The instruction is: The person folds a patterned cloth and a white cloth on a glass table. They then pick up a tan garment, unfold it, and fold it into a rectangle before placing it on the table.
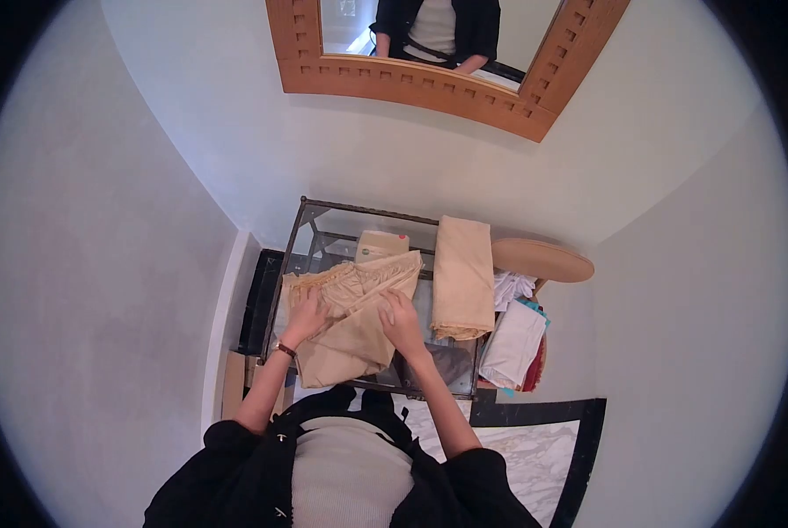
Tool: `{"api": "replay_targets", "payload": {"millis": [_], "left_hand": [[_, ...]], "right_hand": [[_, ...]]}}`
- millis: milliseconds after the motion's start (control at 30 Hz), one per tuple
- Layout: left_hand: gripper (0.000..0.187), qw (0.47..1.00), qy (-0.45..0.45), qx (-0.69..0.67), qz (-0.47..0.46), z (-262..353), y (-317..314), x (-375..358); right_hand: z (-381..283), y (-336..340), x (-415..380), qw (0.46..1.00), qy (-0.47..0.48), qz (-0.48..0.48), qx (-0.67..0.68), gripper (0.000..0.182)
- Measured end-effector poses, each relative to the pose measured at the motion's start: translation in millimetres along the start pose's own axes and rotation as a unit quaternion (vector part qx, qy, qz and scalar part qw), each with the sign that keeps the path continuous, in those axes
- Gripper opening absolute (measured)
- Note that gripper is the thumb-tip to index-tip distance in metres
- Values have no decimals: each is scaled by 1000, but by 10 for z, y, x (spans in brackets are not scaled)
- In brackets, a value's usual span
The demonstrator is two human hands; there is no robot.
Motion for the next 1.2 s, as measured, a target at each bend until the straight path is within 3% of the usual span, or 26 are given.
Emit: {"api": "replay_targets", "payload": {"millis": [233,300,333,400,500,600,700,800,833,900,933,1000,1033,1133,1200], "left_hand": [[47,997,-11,20,-69,-118,-388,196],[45,989,-39,-4,-142,-9,-447,160],[41,990,-60,-42,-122,82,-389,106],[34,984,-103,-117,-81,246,-253,-76],[30,931,-36,-337,-132,196,-77,-276],[32,881,-3,-460,-113,220,322,-465],[29,883,5,-460,-90,28,727,-607],[26,782,-1,-608,-140,63,1231,-751],[22,702,-23,-697,-144,10,1333,-787],[23,663,58,-745,-50,77,1668,-940],[24,639,97,-763,-2,80,1796,-1005],[27,698,73,-712,30,-107,2061,-1062],[27,740,59,-668,41,-142,2291,-1103],[24,823,43,-553,124,-592,2893,-1228],[19,908,18,-388,158,-583,3447,-1362]], "right_hand": [[527,-455,382,984,25,-10,-176,39],[659,-493,430,981,-80,-48,-173,42],[723,-509,435,974,-131,-67,-170,43],[868,-561,433,961,-79,-68,-257,45],[990,-513,414,950,-73,-96,-288,44],[992,-406,408,950,-83,-128,-272,38],[847,-264,508,958,-12,-121,-259,30],[400,-53,727,962,76,-50,-257,20],[238,28,838,960,101,-29,-258,20],[-205,228,1096,958,164,14,-236,16],[-199,200,1278,979,121,-12,-165,17],[-204,116,1605,997,34,-67,-20,18],[-481,185,1715,997,72,-33,-4,18],[-980,126,2106,990,112,-21,-83,15],[-1246,60,2386,984,142,6,-110,14]]}}
Point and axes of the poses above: each hand's wrist, its own x-axis towards the middle knuckle, its own y-axis out of the back of the hand, z = x × y, the point moved 6 cm from there along x, towards the middle knuckle, and after that the axes turned 2 degrees about -z, right-handed, at the moved point
